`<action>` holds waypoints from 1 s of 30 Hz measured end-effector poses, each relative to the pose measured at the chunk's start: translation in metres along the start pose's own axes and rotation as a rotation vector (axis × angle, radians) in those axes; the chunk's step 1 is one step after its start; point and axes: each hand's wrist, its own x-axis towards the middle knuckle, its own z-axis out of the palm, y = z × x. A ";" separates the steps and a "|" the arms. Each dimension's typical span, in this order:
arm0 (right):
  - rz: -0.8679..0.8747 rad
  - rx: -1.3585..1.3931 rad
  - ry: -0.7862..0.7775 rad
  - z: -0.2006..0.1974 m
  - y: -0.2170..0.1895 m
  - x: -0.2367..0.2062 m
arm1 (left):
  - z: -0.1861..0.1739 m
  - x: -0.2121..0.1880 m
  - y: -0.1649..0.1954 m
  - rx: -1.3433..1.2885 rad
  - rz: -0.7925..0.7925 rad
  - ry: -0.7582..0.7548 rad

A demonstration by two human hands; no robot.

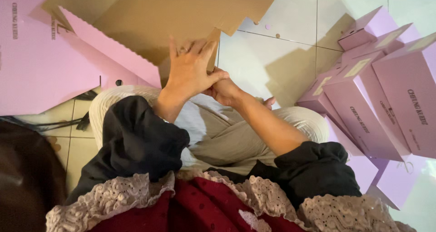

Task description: The person sits on the floor and assembles pink cardboard boxes by folding flaps and securing them with small round stickers. The person handles multiple boxes, folding sides and applying stickers to hold the structure together.

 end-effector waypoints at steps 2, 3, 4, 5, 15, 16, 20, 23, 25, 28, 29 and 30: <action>-0.006 0.052 -0.073 0.001 -0.001 -0.004 | -0.015 0.000 -0.001 -0.096 -0.170 -0.199; -0.021 0.081 -0.098 -0.001 -0.004 -0.005 | -0.019 0.000 -0.004 -0.145 -0.252 -0.295; -0.038 0.108 -0.123 -0.004 -0.009 -0.006 | -0.022 -0.001 -0.007 -0.096 -0.191 -0.326; -0.032 0.084 -0.138 -0.007 -0.015 -0.006 | -0.024 -0.003 -0.011 -0.046 -0.131 -0.359; -1.012 -1.478 0.362 -0.041 -0.073 -0.028 | -0.069 -0.014 -0.057 0.201 0.177 -0.392; -1.095 -1.664 0.395 -0.045 -0.076 -0.030 | -0.075 -0.011 -0.059 0.212 0.169 -0.430; -0.897 -1.768 0.506 -0.051 -0.073 -0.024 | -0.103 -0.004 -0.067 0.256 0.267 -0.366; -0.715 -1.642 0.424 -0.054 -0.069 -0.020 | -0.128 -0.005 -0.088 0.402 0.345 -0.259; -0.790 -1.567 0.316 -0.054 -0.063 -0.018 | -0.141 -0.009 -0.104 0.472 0.248 -0.316; -0.869 -1.661 0.233 -0.051 -0.053 -0.011 | -0.153 -0.017 -0.123 0.499 -0.096 -0.538; -0.844 -1.644 0.179 -0.049 -0.047 -0.008 | -0.153 -0.018 -0.125 0.519 -0.222 -0.611; -0.820 -1.627 0.127 -0.046 -0.040 -0.003 | -0.153 -0.019 -0.127 0.539 -0.349 -0.679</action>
